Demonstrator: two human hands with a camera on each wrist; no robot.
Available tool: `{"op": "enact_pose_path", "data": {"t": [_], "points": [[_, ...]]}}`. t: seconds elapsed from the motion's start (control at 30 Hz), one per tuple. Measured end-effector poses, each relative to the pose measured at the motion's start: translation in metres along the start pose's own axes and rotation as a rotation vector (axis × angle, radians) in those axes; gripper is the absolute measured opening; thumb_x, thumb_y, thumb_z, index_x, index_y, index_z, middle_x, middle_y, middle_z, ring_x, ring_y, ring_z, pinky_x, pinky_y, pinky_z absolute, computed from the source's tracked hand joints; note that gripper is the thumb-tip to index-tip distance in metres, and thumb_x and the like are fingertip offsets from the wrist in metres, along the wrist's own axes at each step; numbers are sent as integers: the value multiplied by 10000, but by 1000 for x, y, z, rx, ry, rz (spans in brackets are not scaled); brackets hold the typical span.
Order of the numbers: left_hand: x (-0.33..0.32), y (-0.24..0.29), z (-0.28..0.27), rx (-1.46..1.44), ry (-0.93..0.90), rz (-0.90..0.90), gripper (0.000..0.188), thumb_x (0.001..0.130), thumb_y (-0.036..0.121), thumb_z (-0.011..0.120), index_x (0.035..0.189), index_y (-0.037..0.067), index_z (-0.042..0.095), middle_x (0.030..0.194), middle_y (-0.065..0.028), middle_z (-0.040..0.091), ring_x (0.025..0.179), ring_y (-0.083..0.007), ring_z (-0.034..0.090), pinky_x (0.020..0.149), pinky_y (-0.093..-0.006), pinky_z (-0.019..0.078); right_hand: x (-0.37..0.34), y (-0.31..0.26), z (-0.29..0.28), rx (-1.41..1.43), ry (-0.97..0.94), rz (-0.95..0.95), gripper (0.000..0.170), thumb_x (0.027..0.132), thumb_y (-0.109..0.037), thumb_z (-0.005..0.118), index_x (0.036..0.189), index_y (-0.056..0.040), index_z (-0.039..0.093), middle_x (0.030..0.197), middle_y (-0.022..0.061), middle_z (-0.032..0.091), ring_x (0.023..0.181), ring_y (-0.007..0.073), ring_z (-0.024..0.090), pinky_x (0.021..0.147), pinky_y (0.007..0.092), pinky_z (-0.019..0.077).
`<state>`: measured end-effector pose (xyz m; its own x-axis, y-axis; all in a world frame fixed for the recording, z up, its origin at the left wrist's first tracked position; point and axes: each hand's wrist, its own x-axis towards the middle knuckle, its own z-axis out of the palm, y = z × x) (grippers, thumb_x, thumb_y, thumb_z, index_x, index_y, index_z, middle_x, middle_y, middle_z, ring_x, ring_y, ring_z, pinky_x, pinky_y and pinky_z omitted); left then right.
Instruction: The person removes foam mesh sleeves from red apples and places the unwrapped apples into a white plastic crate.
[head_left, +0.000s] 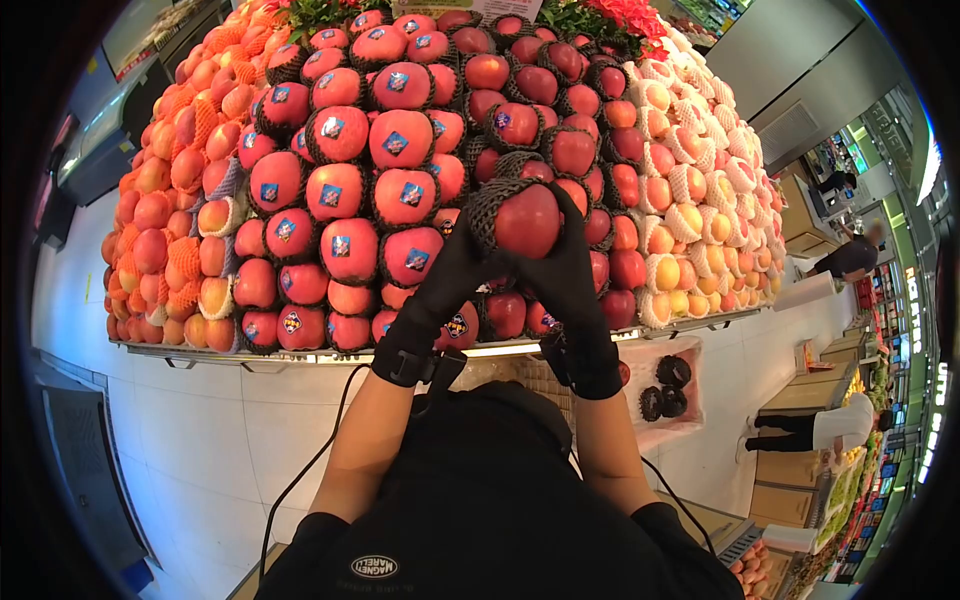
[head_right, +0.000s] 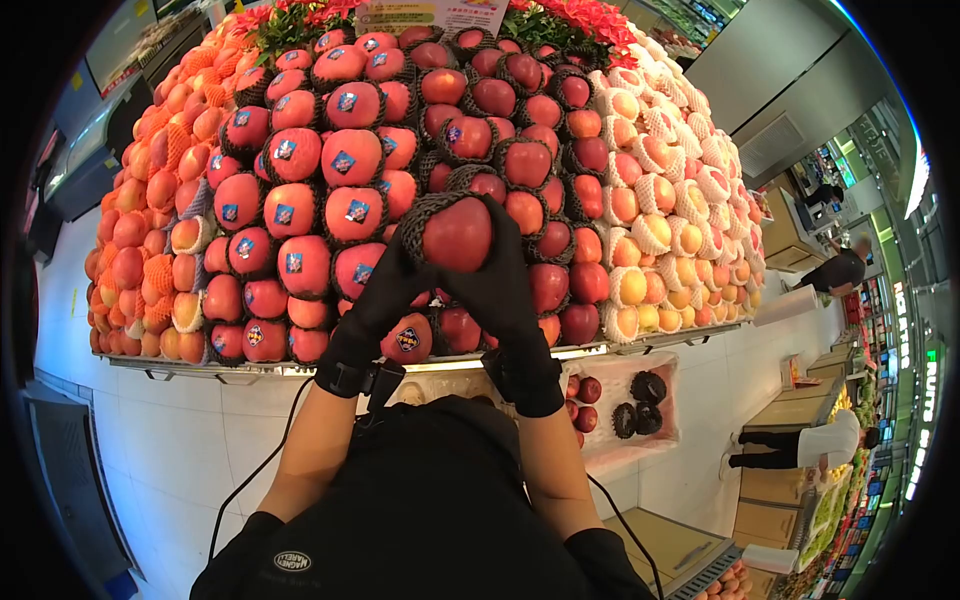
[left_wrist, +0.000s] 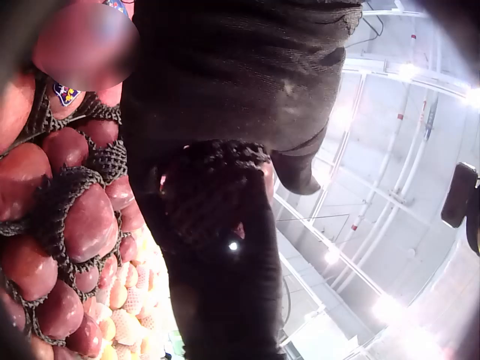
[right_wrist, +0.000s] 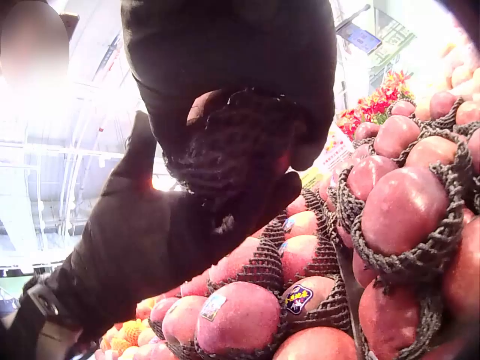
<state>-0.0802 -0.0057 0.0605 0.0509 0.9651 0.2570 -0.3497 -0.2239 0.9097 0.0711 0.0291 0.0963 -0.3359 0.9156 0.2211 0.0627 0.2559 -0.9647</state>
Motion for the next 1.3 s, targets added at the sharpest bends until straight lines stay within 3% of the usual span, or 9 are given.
{"op": "enact_pose_path", "data": {"t": [0.17, 0.27, 0.4, 0.47, 0.57, 0.9, 1.0, 1.1, 1.3], "points": [[3, -14, 0, -1, 160, -1, 525, 919, 197, 589, 1361, 29, 362, 1259, -112, 501, 1103, -185, 536, 873, -331, 509, 1, 16, 6, -199, 101, -122, 943, 604, -203, 863, 1369, -4, 348, 1329, 160, 431, 1236, 276, 449, 1028, 402, 404], [2, -12, 1, -255, 271, -156, 461, 954, 262, 550, 1327, 38, 399, 1172, -80, 533, 950, -138, 567, 755, -280, 518, 3, 16, 3, -149, 69, -120, 956, 585, -219, 874, 1363, -6, 361, 1333, 166, 427, 1244, 288, 439, 1035, 407, 390], [3, -18, 1, 5, 349, -30, 385, 975, 309, 518, 1258, 57, 450, 993, -22, 516, 780, -88, 515, 633, -237, 457, 2, 20, -1, -379, 103, -225, 925, 607, -226, 858, 1363, -8, 373, 1342, 186, 415, 1260, 330, 411, 1038, 436, 372], [5, -4, 12, -244, 430, -109, 307, 978, 282, 518, 1199, 70, 495, 824, 19, 458, 690, -65, 451, 581, -218, 397, -2, 17, 1, -433, 121, -197, 900, 631, -224, 842, 1368, -10, 372, 1349, 199, 405, 1261, 354, 400, 1035, 455, 365], [4, -13, 5, -198, 396, -70, 384, 953, 305, 564, 1222, 48, 470, 1020, -17, 542, 814, -91, 528, 643, -240, 466, -3, 12, 4, -472, 116, -190, 880, 664, -225, 818, 1385, -12, 358, 1351, 213, 396, 1247, 382, 401, 1028, 478, 359], [2, -23, -7, -58, 449, 109, 225, 944, 182, 583, 1086, 23, 510, 912, -36, 557, 769, -88, 523, 620, -242, 463, -5, 13, 19, -175, 61, -142, 1027, 670, -218, 848, 1444, -2, 208, 1382, 198, 373, 1306, 293, 394, 1028, 413, 405], [-1, -24, -10, -44, 474, 94, 205, 940, 161, 586, 1074, 22, 518, 904, -29, 558, 769, -79, 518, 607, -239, 454, -4, 18, 19, -131, 81, -71, 1014, 640, -228, 867, 1421, -6, 259, 1375, 183, 379, 1276, 283, 424, 1012, 409, 420], [-8, -19, -12, -21, 476, 56, 203, 929, 145, 598, 1074, 23, 524, 914, -30, 566, 771, -71, 518, 603, -234, 447, 1, 21, 9, -60, 79, 30, 936, 640, -217, 853, 1383, -12, 322, 1337, 170, 424, 1213, 263, 477, 978, 393, 449], [-9, -21, -5, -25, 440, 19, 256, 916, 150, 616, 1123, 28, 529, 959, -37, 589, 817, -76, 543, 653, -232, 453, -8, 18, -10, 240, 53, 177, 644, 818, -205, 667, 1352, -10, 367, 1240, 138, 517, 1130, 233, 535, 912, 372, 492]]}}
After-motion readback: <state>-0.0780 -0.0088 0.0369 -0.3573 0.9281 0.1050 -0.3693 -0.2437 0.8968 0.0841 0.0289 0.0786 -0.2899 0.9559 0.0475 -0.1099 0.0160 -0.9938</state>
